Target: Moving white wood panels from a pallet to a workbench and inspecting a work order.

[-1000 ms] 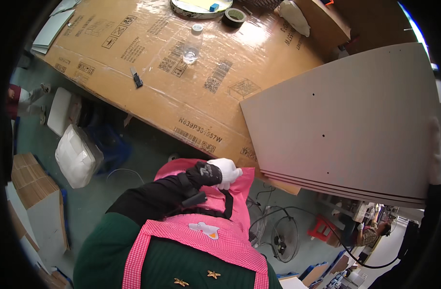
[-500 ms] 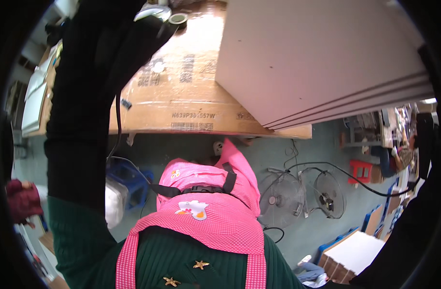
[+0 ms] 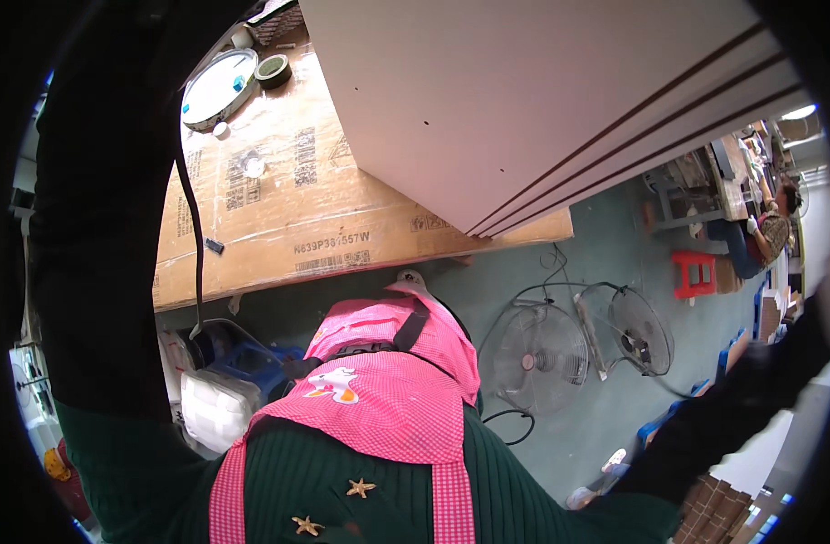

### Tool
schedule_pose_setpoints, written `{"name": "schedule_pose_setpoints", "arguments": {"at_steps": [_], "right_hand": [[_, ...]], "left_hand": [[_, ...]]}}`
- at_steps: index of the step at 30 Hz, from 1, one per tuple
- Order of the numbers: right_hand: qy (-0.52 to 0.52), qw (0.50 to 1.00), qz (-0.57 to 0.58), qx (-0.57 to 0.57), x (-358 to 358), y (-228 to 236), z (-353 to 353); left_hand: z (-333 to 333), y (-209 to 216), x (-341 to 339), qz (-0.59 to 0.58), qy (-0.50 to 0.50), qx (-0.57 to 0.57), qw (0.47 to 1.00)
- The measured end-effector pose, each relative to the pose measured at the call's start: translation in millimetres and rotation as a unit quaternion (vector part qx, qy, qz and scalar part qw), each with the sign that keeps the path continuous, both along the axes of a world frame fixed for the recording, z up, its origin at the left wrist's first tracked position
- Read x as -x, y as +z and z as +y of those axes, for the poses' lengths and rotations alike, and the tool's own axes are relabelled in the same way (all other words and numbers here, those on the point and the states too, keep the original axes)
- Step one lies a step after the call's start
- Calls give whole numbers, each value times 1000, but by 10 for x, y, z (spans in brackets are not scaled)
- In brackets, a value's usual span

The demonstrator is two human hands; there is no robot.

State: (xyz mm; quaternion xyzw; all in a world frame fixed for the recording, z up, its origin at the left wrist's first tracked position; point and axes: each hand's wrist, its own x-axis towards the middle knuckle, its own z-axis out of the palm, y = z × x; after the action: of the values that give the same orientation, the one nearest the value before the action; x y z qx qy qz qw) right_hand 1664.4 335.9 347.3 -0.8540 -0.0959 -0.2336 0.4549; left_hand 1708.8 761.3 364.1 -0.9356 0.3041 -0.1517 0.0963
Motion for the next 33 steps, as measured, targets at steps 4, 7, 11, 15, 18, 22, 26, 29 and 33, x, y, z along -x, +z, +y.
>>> {"name": "schedule_pose_setpoints", "arguments": {"at_steps": [4,7,11,15,18,22,26,29,33], "right_hand": [[235,878,70,-411,-217,-1764,420],[11,958,-73,-278,-98,-3033,1154],[-204,898,-389,18,-542,-3396,1756],[-154,964,-113,-185,-570,-2838,2054],[-153,967,-147,-138,-864,-2840,1907],[-92,974,-170,-121,-1081,-2653,1977],[4,976,-163,-141,-1272,-2531,2092],[86,970,-146,-173,-1251,-2224,2396],[216,954,-149,-147,-1236,-1922,2670]], "left_hand": [[105,-62,-113,19,24,-5,1000],[167,-84,-203,27,28,-2,999],[264,-89,-330,39,53,-8,998],[415,-122,-336,48,90,-8,995],[467,-111,-311,47,118,-5,992],[551,-105,-206,48,162,-6,986],[622,-82,-104,47,211,-8,976],[694,-64,6,46,246,-14,968],[745,-1,176,42,278,-22,959]]}}
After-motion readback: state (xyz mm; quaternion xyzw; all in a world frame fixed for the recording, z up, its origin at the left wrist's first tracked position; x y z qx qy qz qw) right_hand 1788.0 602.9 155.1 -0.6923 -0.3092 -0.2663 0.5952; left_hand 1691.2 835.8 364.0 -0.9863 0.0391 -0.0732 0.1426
